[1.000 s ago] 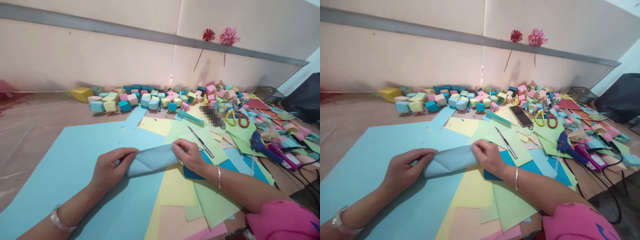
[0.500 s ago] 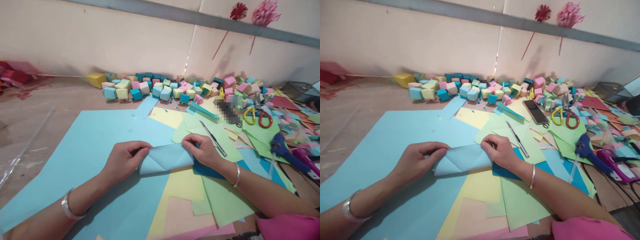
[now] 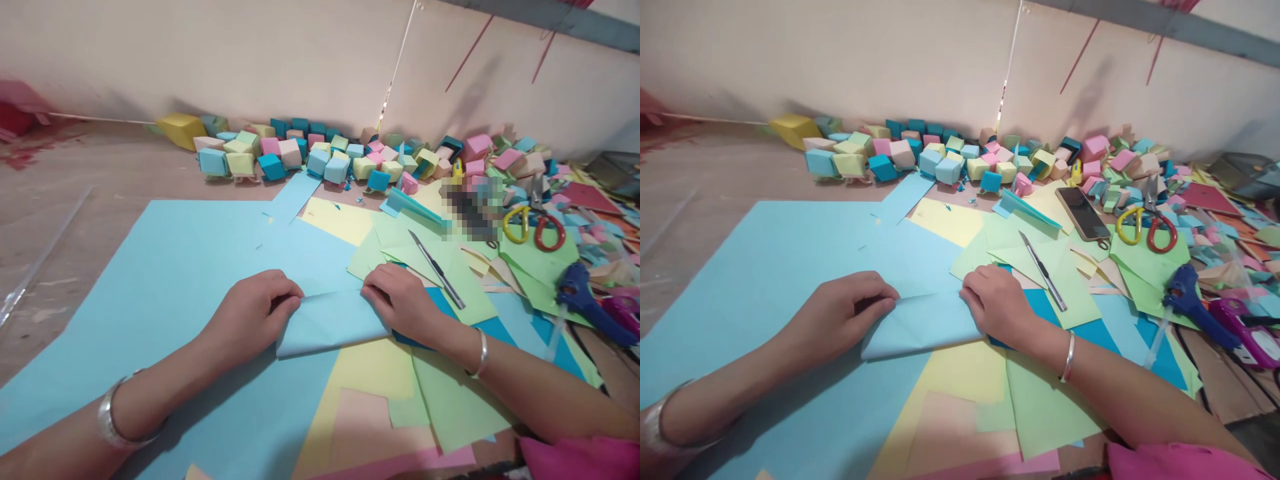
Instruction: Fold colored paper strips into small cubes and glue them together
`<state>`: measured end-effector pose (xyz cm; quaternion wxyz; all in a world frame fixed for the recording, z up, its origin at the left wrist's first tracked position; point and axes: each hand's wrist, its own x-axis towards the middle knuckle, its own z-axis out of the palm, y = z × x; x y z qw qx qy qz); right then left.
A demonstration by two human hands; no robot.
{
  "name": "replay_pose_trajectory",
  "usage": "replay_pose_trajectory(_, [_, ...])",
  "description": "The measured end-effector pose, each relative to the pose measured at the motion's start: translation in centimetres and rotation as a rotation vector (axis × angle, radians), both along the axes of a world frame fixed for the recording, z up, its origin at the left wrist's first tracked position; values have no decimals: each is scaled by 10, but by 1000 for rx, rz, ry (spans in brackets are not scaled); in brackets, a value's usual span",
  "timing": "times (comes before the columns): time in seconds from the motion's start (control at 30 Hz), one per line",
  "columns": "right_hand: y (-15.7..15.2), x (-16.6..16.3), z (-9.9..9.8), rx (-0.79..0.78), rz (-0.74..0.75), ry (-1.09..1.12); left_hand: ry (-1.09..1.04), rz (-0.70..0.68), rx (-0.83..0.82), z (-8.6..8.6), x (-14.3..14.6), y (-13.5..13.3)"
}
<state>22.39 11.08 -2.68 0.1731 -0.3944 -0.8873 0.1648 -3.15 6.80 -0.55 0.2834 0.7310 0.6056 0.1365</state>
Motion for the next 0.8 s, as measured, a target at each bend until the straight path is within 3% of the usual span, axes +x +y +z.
replay_pose_trajectory(0.17, [1, 0, -5, 33, -13, -17, 87, 19, -36, 0, 1, -1])
replay_pose_trajectory(0.47, [2, -2, -4, 19, -45, -85, 140, -143, 58, -6, -4, -3])
replay_pose_trajectory(0.67, [4, -3, -6, 34, -39, -79, 171, -416, 320, -1, -1, 6])
replay_pose_trajectory(0.8, [4, -3, -6, 42, -35, -83, 93, -615, 181, 5, 14, 20])
